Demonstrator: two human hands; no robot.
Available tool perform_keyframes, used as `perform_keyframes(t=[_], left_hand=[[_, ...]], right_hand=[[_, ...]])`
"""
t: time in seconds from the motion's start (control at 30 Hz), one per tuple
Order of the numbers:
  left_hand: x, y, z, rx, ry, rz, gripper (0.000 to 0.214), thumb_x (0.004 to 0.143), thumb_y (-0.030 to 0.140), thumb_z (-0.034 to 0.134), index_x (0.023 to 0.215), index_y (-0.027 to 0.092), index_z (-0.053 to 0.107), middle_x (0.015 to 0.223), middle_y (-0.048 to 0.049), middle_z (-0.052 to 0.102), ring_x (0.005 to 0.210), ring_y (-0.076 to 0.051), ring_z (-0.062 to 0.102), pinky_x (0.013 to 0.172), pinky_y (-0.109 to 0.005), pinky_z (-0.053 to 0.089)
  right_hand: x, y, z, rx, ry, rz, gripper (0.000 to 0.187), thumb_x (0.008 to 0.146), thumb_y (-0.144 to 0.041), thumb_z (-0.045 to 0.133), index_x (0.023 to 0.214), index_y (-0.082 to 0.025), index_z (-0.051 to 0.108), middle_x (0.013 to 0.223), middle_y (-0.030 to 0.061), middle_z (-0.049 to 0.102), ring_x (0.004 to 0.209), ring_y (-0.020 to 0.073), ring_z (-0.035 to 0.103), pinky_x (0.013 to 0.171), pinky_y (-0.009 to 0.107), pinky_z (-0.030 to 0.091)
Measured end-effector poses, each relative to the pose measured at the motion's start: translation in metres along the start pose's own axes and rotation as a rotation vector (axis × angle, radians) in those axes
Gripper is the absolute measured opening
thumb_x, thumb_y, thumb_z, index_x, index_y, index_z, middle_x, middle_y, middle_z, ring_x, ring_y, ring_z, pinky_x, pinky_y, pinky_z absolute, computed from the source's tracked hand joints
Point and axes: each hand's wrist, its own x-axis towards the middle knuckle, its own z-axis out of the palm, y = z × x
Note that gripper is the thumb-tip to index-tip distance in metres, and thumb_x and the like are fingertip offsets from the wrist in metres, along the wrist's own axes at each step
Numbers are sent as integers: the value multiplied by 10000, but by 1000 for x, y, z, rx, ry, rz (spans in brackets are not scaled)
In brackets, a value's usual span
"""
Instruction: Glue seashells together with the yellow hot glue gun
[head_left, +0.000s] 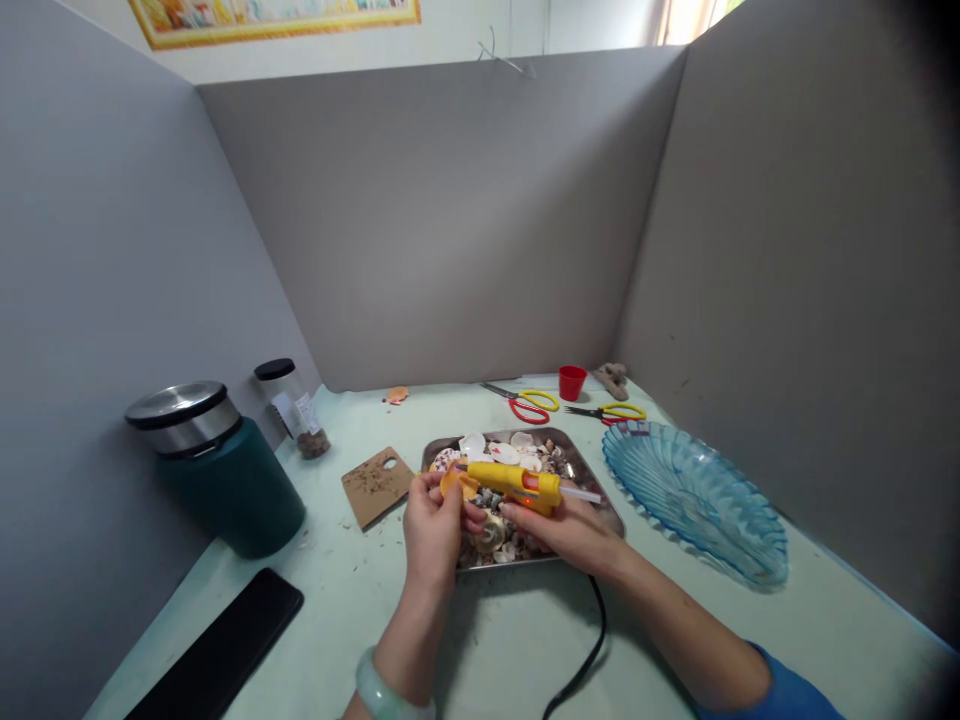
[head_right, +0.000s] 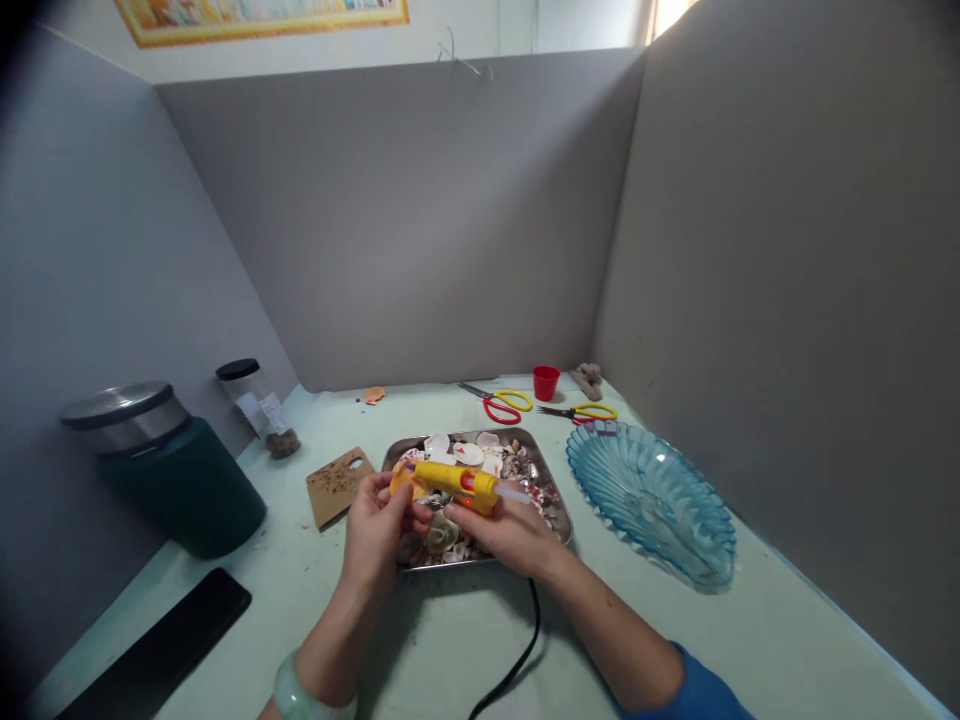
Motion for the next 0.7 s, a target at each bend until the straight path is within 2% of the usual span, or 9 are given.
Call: perform_keyframes(t=[0.07, 0.13, 0.37, 0.7], left_hand=[[0, 0, 0, -4, 0, 2, 445, 688, 480, 704, 896, 217, 412, 477, 34, 628, 338, -147, 554, 394, -226, 438], [0, 0, 0, -4, 0, 1, 452, 682, 485, 710, 894, 217, 414, 471, 31, 625, 341, -151, 559, 392, -223, 433], [2, -1, 0, -13, -5, 23, 468, 670, 493, 724, 894, 211, 425, 473, 36, 620, 341, -140, 551, 391, -218, 431], [-2, 4, 1, -20, -10, 17, 446, 694, 478, 720, 892, 213, 421, 465, 52, 608, 342, -140, 555, 393, -221, 436]], right_hand=[[0, -5, -2, -44, -5, -52, 330, 849, -413, 621, 1102, -231, 731, 1023, 40, 747, 950, 264, 685, 881, 373, 536], [1, -6, -2, -80, 27, -46, 333, 853, -415, 613, 1104, -231, 731, 1059, 43, 743, 1002, 277, 675, 948, 402, 508], [1, 7, 5, -32, 96, -67, 332, 850, -396, 638, 1120, -220, 714, 1037, 42, 751, 931, 255, 696, 895, 381, 539], [2, 4, 5, 14, 60, -90, 342, 857, -373, 646, 1158, -219, 698, 1110, 53, 734, 1034, 270, 668, 975, 405, 494]])
